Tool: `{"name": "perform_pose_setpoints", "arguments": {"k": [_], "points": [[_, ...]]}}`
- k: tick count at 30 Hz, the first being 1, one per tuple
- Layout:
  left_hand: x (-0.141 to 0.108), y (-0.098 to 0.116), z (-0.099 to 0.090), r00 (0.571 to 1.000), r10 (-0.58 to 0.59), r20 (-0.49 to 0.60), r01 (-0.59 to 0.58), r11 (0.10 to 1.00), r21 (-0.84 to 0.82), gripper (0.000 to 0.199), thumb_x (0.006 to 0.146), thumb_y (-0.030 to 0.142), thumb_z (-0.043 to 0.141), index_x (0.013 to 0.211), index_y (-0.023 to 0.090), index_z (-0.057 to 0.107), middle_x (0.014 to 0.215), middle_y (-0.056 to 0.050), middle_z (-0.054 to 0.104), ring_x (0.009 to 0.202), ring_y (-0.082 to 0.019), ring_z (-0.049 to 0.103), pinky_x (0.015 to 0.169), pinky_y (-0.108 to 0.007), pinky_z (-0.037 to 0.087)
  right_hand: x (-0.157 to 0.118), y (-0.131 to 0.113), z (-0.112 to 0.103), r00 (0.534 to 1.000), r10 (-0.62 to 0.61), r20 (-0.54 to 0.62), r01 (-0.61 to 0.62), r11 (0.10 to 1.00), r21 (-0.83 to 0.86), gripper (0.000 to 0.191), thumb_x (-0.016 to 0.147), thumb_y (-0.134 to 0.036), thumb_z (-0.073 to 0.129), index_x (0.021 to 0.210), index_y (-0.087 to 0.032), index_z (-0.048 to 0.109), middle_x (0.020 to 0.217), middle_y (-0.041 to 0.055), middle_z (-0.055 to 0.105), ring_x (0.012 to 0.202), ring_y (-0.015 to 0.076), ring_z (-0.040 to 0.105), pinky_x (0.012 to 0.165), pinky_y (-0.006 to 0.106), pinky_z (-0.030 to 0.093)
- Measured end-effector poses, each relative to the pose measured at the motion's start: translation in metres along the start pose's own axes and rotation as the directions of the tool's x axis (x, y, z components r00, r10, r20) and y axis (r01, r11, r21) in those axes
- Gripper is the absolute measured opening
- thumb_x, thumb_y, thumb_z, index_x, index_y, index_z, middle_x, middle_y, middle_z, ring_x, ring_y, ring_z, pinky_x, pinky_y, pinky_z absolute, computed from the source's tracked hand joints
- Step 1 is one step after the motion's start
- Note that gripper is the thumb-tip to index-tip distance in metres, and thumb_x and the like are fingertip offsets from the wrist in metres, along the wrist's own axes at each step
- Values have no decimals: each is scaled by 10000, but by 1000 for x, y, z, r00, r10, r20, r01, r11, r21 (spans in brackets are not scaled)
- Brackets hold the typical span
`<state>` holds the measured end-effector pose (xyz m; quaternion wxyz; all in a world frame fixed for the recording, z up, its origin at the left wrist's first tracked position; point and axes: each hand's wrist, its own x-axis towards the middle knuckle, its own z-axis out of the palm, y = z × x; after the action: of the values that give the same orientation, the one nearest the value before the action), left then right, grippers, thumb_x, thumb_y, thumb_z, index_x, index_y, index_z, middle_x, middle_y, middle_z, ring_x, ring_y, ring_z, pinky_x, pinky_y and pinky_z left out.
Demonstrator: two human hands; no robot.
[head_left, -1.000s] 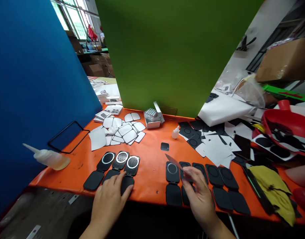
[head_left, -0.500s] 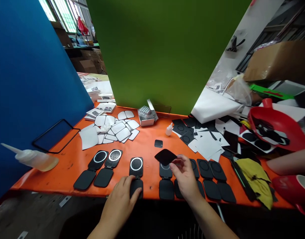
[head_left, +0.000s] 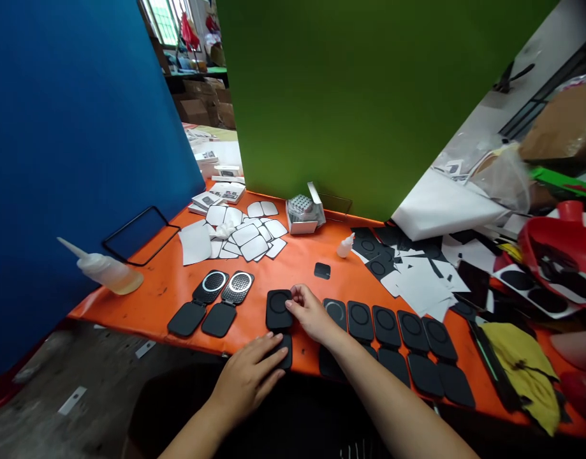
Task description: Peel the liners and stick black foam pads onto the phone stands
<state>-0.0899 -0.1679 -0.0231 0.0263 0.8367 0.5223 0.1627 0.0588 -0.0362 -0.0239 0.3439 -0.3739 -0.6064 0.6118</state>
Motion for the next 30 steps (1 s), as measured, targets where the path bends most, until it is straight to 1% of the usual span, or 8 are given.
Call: {"name": "perform_pose_setpoints", "arguments": {"k": [2,6,11,25,30], "points": [[-1,-1,2,1000,-4,-18,4,1000,-23,387,810,285,492,1196,280,489,1242,-44,518,1127,-219,482,914,-386,441,-1,1,1,1000,6,-5,-6,1000,-19,142,750,-259,502,872,-205,455,751,-21,471,692,122,475,650,256,404],[-2,-2,4,1000,-13,-16,12,999,-37,374,811,283,492,1185,276,501,1246,-43,514,1132,-213,477,921,-387,436,-3,-1,1,1000,14,-7,-14,998,-57,133,766,-256,480,884,-210,438,749,-23,460,690,122,468,640,251,398],[-2,-3,5,1000,-24,-14,23,999,-43,376,812,288,488,1188,277,498,1245,-46,515,1128,-218,479,916,-392,439,-5,-2,4,1000,3,-22,-6,993,-119,133,779,-253,467,903,-209,445,788,-11,489,709,128,479,651,259,400],[-1,-2,4,998,-35,-45,31,996,-83,365,805,275,499,1170,288,515,1228,-45,530,1113,-219,494,906,-391,447,-7,-3,7,997,-5,-72,-8,984,-179,139,786,-267,455,914,-212,450,825,-2,522,748,140,517,679,275,421],[-1,-2,4,999,-25,-23,24,998,-57,365,810,283,491,1175,284,512,1234,-46,525,1117,-219,490,909,-389,446,-7,-1,9,996,-4,-93,-17,974,-228,138,788,-266,450,915,-212,454,834,3,533,739,146,522,674,285,421]]}}
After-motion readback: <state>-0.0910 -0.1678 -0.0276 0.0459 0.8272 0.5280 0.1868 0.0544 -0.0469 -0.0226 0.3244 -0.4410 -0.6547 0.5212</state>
